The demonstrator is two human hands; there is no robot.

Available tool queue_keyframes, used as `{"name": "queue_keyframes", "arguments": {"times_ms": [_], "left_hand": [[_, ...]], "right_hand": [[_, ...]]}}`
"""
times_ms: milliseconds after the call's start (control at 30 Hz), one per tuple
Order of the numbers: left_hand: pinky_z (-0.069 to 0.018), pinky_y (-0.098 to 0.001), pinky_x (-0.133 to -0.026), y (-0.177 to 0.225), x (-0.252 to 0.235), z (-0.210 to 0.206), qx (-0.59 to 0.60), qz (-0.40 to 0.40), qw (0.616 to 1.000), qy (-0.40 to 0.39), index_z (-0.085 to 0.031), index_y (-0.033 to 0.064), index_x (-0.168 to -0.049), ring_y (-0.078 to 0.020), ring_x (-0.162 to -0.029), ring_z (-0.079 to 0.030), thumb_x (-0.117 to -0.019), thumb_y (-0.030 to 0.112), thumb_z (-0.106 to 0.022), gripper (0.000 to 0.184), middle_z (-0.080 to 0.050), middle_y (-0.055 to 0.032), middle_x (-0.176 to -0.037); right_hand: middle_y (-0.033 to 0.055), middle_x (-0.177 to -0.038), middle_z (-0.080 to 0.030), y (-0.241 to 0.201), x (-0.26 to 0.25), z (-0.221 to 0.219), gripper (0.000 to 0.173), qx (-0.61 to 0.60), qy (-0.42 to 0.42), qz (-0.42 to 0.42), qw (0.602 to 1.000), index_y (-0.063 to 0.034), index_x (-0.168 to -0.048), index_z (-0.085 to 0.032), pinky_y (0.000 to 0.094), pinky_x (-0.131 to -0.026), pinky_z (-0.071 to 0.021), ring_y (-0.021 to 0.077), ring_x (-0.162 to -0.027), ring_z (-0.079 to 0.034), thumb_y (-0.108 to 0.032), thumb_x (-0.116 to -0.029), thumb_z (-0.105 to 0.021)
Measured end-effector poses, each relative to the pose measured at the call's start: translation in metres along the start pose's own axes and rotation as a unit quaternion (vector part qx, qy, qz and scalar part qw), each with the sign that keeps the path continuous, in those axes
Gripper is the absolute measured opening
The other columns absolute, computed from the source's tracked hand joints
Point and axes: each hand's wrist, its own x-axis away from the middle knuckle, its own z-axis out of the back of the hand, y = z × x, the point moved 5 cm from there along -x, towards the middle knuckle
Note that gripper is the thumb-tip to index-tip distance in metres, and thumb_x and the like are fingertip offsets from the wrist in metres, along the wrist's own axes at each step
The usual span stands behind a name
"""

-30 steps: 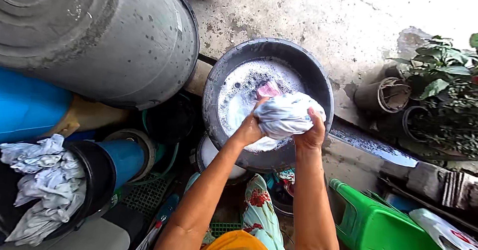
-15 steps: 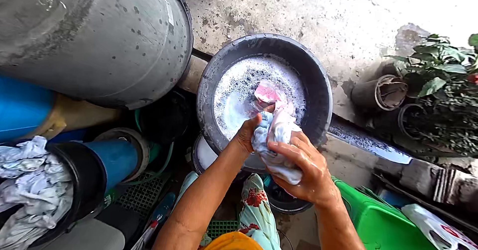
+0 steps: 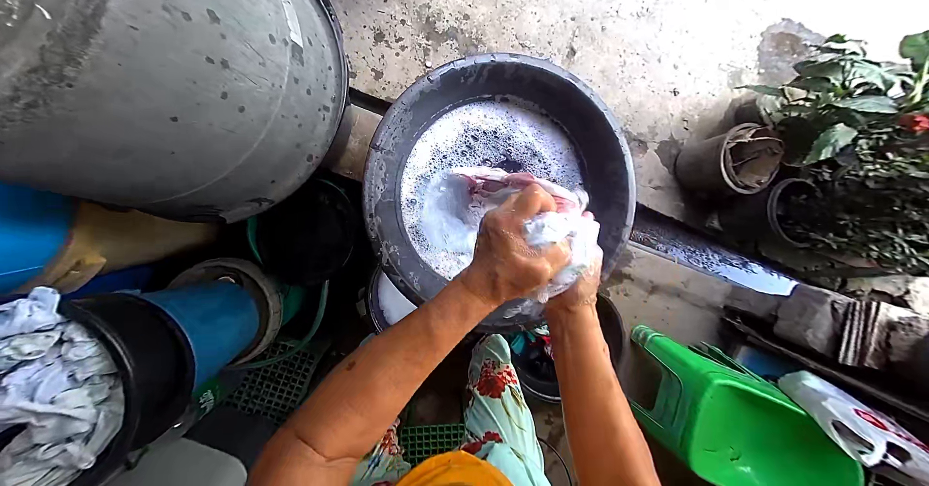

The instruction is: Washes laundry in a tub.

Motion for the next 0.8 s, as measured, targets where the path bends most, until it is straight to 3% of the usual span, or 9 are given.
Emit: {"name": "queue_keyframes", "arguments": {"times_ms": [100,167,300,367,467,567,667,733,800], "left_hand": [[-0.0541,-0.0364,-0.058,0.013,0.000,0.002,-0.105,-0.069,0.988,-0.089,-0.069,0.0053,-0.089,-0.0174,-0.071,-0.065,-0.0693,0.023,-0.077,0.028,-0.065,-0.0064,-0.080],[-0.0528,-0.0373,-0.053,0.018,0.004,0.004,-0.135,-0.104,0.974,-0.149,-0.072,0.0061,-0.092,-0.0186,-0.067,-0.064,-0.0709,0.026,-0.077,0.029,-0.063,-0.0067,-0.078],[-0.0498,-0.0384,-0.051,0.021,0.015,0.009,-0.167,-0.139,0.944,-0.249,-0.074,0.0084,-0.097,-0.0200,-0.063,-0.063,-0.0772,0.031,-0.072,0.030,-0.063,-0.0068,-0.073],[-0.0489,-0.0405,-0.051,0.017,0.025,0.011,-0.172,-0.133,0.934,-0.283,-0.073,0.0084,-0.098,-0.0232,-0.063,-0.063,-0.0789,0.032,-0.070,0.030,-0.062,-0.0084,-0.073],[-0.0495,-0.0450,-0.053,0.000,0.041,0.016,-0.164,-0.106,0.929,-0.313,-0.070,0.0054,-0.099,-0.0289,-0.065,-0.063,-0.0793,0.031,-0.071,0.032,-0.061,-0.0127,-0.074],[-0.0554,-0.0499,-0.068,-0.033,0.062,0.026,-0.124,-0.023,0.950,-0.287,-0.070,0.0011,-0.103,-0.0315,-0.080,-0.068,-0.0812,0.027,-0.072,0.034,-0.068,-0.0168,-0.087],[-0.0570,-0.0405,-0.086,-0.063,0.074,0.051,-0.048,0.110,0.973,-0.198,-0.070,-0.0012,-0.103,-0.0190,-0.095,-0.070,-0.0819,0.019,-0.071,0.029,-0.073,-0.0129,-0.099],[-0.0563,-0.0311,-0.084,-0.076,0.085,0.069,0.008,0.196,0.971,-0.138,-0.066,0.0018,-0.100,-0.0094,-0.091,-0.066,-0.0819,0.017,-0.070,0.024,-0.069,-0.0056,-0.096],[-0.0558,-0.0273,-0.084,-0.079,0.093,0.080,0.055,0.221,0.967,-0.116,-0.064,0.0041,-0.098,-0.0060,-0.090,-0.065,-0.0811,0.015,-0.072,0.021,-0.066,-0.0018,-0.096]], "right_hand": [[0.0005,-0.095,-0.071,-0.002,0.003,-0.013,0.033,0.019,-0.023,-0.108,0.994,-0.0125,-0.114,-0.062,0.0312,-0.084,-0.0587,0.0090,-0.092,-0.069,-0.029,-0.1102,-0.034],[-0.0030,-0.085,-0.070,-0.009,0.005,-0.032,0.034,0.011,0.007,-0.204,0.979,-0.0155,-0.106,-0.064,0.0250,-0.077,-0.0587,0.0048,-0.083,-0.069,-0.027,-0.1119,-0.032],[0.0008,-0.081,-0.070,0.027,0.003,-0.003,0.012,0.013,-0.152,-0.184,0.971,-0.0030,-0.097,-0.063,0.0274,-0.075,-0.0606,0.0079,-0.078,-0.070,-0.003,-0.0972,-0.051],[-0.0008,-0.084,-0.070,0.019,0.009,-0.014,0.014,0.062,-0.205,-0.197,0.957,0.0002,-0.103,-0.060,0.0228,-0.078,-0.0591,0.0031,-0.080,-0.069,-0.001,-0.0974,-0.048],[-0.0010,-0.076,-0.060,-0.011,0.023,-0.061,0.023,0.164,-0.082,-0.382,0.906,-0.0007,-0.105,-0.056,0.0170,-0.071,-0.0522,0.0001,-0.068,-0.059,0.001,-0.1070,-0.034],[-0.0013,-0.085,-0.070,0.059,0.020,-0.010,0.040,0.050,-0.172,-0.388,0.904,-0.0087,-0.108,-0.057,0.0256,-0.076,-0.0586,0.0056,-0.081,-0.068,-0.024,-0.1115,-0.020],[0.0038,-0.094,-0.074,0.081,0.017,0.012,0.034,0.043,-0.175,-0.368,0.912,-0.0104,-0.110,-0.064,0.0337,-0.078,-0.0610,0.0132,-0.087,-0.072,-0.036,-0.1011,-0.043],[0.0089,-0.111,-0.074,0.088,0.014,0.017,0.070,0.037,-0.219,-0.355,0.908,-0.0071,-0.127,-0.063,0.0385,-0.086,-0.0606,0.0181,-0.098,-0.072,-0.065,-0.0880,-0.062],[0.0099,-0.121,-0.071,0.096,0.012,0.010,0.107,0.103,-0.273,-0.362,0.886,-0.0020,-0.141,-0.049,0.0371,-0.092,-0.0582,0.0162,-0.106,-0.069,-0.091,-0.0811,-0.043]]}}
